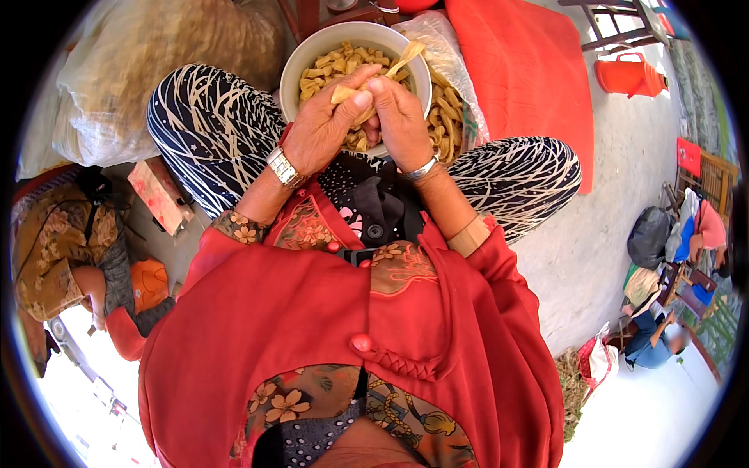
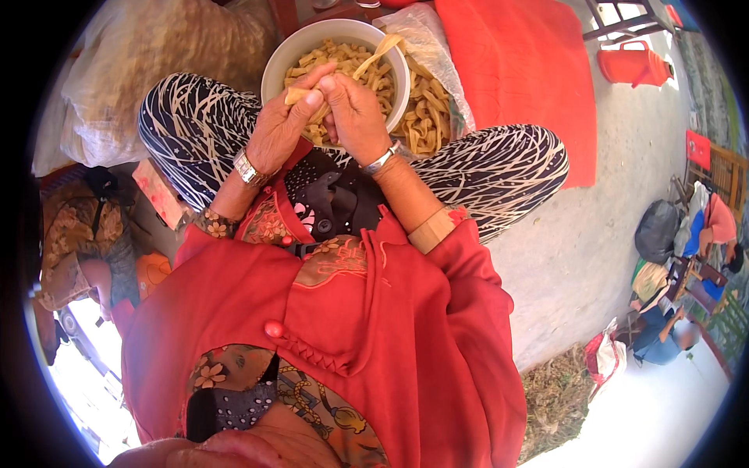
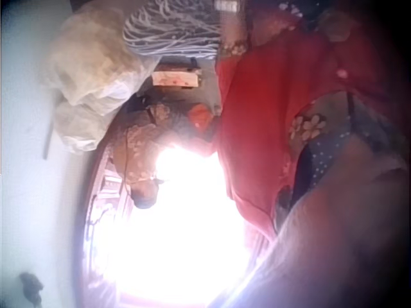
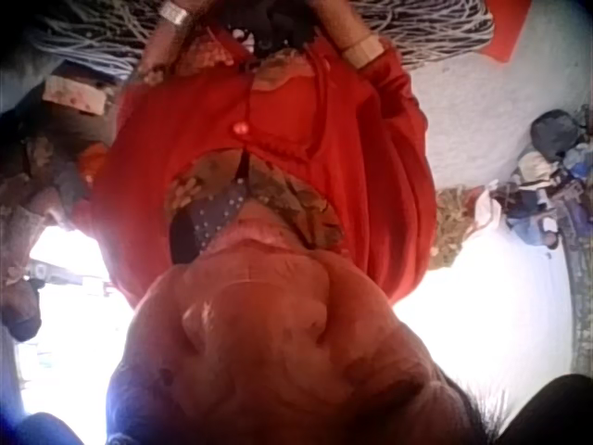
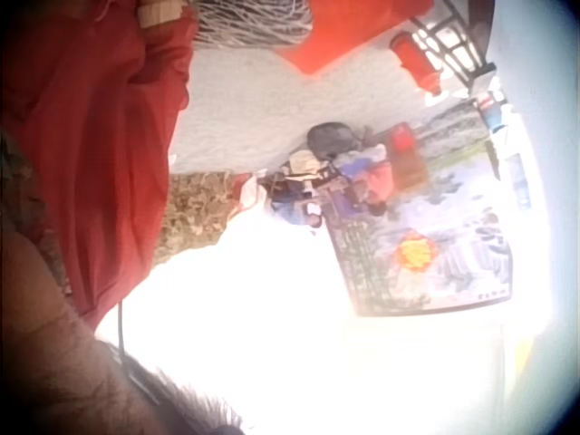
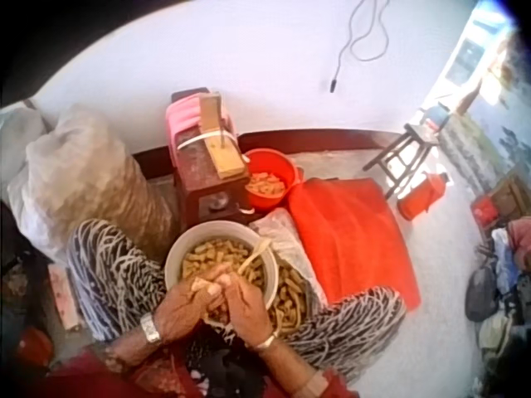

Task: The person processes bamboo strips by repeatedly folding them into bundles and then using a manual cutting tool to trim them to size.

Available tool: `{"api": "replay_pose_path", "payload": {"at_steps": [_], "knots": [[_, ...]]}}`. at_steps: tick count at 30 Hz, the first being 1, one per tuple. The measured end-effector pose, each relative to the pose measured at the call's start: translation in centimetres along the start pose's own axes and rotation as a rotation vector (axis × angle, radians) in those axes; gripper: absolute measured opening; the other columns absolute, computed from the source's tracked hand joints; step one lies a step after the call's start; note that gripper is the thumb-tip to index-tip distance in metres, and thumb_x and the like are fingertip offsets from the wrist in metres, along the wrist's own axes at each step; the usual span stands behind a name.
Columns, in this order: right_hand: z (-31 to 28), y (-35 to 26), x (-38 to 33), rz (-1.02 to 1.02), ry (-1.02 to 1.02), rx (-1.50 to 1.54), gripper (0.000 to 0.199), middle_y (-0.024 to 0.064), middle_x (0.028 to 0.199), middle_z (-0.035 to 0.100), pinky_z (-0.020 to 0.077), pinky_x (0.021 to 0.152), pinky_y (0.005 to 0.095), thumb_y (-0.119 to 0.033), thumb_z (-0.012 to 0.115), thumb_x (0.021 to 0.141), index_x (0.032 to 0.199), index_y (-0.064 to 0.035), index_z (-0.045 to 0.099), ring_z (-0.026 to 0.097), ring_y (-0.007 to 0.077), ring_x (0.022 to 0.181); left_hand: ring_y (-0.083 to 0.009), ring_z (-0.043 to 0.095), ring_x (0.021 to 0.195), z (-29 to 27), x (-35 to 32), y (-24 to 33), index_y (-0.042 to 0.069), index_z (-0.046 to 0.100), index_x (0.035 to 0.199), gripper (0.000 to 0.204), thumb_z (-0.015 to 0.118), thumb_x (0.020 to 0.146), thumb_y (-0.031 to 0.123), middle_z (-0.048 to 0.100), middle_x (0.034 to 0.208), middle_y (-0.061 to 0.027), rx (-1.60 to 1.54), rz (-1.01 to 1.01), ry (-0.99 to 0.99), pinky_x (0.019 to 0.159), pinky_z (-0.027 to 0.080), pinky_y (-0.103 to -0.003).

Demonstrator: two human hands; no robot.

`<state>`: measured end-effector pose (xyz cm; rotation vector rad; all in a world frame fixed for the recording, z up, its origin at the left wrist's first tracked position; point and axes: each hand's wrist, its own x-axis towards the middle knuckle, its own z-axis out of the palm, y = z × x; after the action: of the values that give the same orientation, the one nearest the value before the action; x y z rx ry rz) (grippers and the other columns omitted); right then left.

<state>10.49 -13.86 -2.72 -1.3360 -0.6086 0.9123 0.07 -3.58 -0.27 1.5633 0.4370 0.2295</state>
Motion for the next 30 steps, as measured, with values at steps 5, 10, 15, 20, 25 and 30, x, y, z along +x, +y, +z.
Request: {"api": "replay_pose_path", "payload": {"at_steps": [5,10,15,20,25,30], "knots": [[0.6,-1.2,-0.1,-0.246,0.143,-0.325,0.037,0.0087,0.069,0.06,0.0479,0.057,0.0305,-0.037,0.044,0.097,0.097,-0.0007,0.05,0.061,0.0182,0.061,-0.011,0.059,0.084,0.0,0.2,-0.4,0.001,0.054,0.124,0.043,0.04,0.099,0.033,0.063,0.1,-0.0071,-0.179,-0.037,0.094,0.074,0.049,-0.025],[0.0,-1.3,-0.1,-0.224,0.186,-0.489,0.035,0.0149,0.075,0.062,0.0476,0.059,0.0347,-0.036,0.045,0.096,0.104,-0.0018,0.05,0.063,0.0298,0.066,-0.0158,0.062,0.079,-0.6,0.0,-0.4,-0.003,0.052,0.121,0.046,0.039,0.099,0.035,0.063,0.099,-0.0102,-0.644,-0.167,-0.057,0.074,0.053,-0.032],[-0.9,-1.2,-0.8,-0.304,0.17,-0.535,0.032,0.0119,0.065,0.059,0.0455,0.055,0.0328,-0.033,0.052,0.094,0.091,-0.0015,0.057,0.059,0.0242,0.058,-0.0137,0.053,0.074,-1.3,0.4,-1.6,-0.002,0.049,0.121,0.046,0.037,0.099,0.035,0.056,0.103,-0.0097,-1.1,-0.216,-0.205,0.077,0.05,-0.032],[-1.9,-1.9,-2.2,-0.275,0.18,-0.64,0.026,0.0079,0.06,0.054,0.0426,0.051,0.0283,-0.027,0.063,0.087,0.08,-0.0023,0.062,0.052,0.0154,0.053,-0.0108,0.044,0.068,-2.2,0.5,-1.5,-0.007,0.045,0.122,0.048,0.034,0.1,0.034,0.05,0.105,-0.0105,-1.235,-0.194,-0.223,0.081,0.05,-0.034],[-1.9,-1.3,-1.7,-0.326,0.159,-0.719,0.023,0.0089,0.062,0.058,0.0437,0.05,0.0298,-0.024,0.066,0.084,0.079,-0.0031,0.06,0.056,0.0206,0.053,-0.0106,0.053,0.073,-2.4,0.8,-0.8,-0.007,0.046,0.122,0.054,0.036,0.098,0.04,0.054,0.1,-0.0115,-1.009,-0.181,-0.1,0.076,0.055,-0.037],[-2.2,-0.2,-1.5,-0.285,0.152,-0.769,0.021,0.0111,0.07,0.06,0.0452,0.053,0.0319,-0.024,0.065,0.085,0.082,-0.0038,0.06,0.059,0.0256,0.059,-0.0094,0.053,0.052,-1.3,0.6,-1.6,-0.002,0.055,0.112,0.045,0.048,0.094,0.039,0.058,0.076,-0.0066,-0.651,-0.362,0.032,0.056,0.056,-0.029]]}}
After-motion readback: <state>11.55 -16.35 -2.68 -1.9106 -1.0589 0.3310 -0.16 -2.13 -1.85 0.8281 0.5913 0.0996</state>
